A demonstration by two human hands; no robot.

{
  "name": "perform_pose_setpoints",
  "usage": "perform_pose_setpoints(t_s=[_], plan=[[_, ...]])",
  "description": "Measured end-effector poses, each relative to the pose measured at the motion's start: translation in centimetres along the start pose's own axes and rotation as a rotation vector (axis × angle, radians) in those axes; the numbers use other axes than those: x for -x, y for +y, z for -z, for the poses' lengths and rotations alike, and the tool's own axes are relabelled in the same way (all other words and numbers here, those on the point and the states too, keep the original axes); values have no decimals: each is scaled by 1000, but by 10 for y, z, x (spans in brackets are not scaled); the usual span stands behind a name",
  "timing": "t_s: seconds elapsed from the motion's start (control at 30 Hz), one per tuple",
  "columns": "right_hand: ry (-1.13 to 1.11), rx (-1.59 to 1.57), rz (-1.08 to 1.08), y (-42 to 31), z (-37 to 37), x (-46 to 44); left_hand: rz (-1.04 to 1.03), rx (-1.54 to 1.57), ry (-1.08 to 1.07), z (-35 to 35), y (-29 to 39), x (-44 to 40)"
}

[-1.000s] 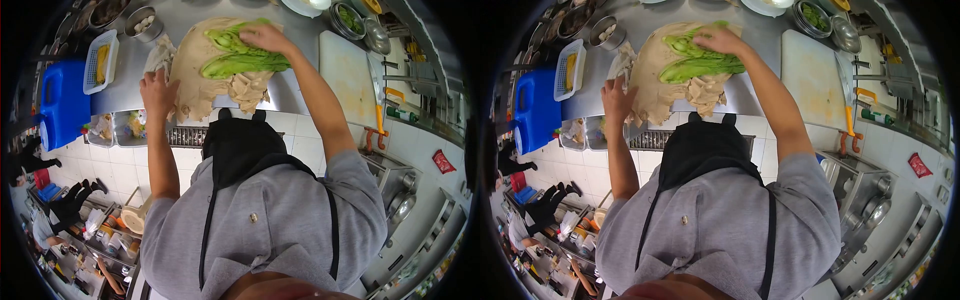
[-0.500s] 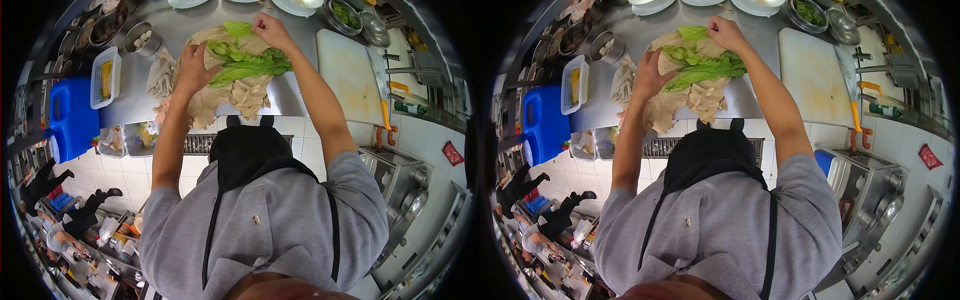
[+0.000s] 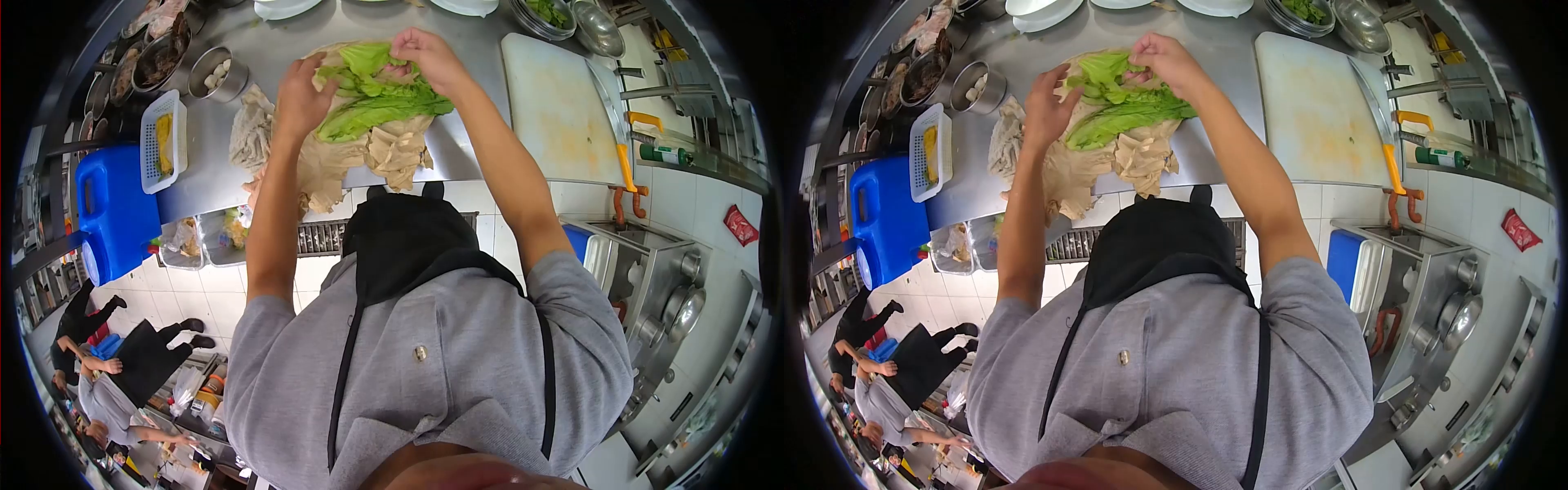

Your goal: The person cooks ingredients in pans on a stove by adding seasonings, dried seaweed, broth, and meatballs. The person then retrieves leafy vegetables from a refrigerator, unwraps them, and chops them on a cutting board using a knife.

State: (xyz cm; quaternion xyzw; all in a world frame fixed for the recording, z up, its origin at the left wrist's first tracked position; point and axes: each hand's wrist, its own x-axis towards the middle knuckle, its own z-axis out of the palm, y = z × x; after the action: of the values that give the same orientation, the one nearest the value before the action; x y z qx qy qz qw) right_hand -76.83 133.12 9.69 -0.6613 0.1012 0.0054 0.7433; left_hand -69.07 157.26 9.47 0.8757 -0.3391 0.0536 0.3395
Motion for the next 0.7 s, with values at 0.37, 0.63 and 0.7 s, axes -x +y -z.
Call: perform_pose_setpoints(t_s=[0.37, 0.63, 0.7], plan=[[253, 221, 95, 21, 71, 105, 264, 904, -462, -27, 87, -10], [959, 269, 62, 11, 246, 301, 205, 769, -535, -84, 185, -40], [1043, 307, 92, 21, 293, 339, 246, 982, -587, -105, 212, -47]])
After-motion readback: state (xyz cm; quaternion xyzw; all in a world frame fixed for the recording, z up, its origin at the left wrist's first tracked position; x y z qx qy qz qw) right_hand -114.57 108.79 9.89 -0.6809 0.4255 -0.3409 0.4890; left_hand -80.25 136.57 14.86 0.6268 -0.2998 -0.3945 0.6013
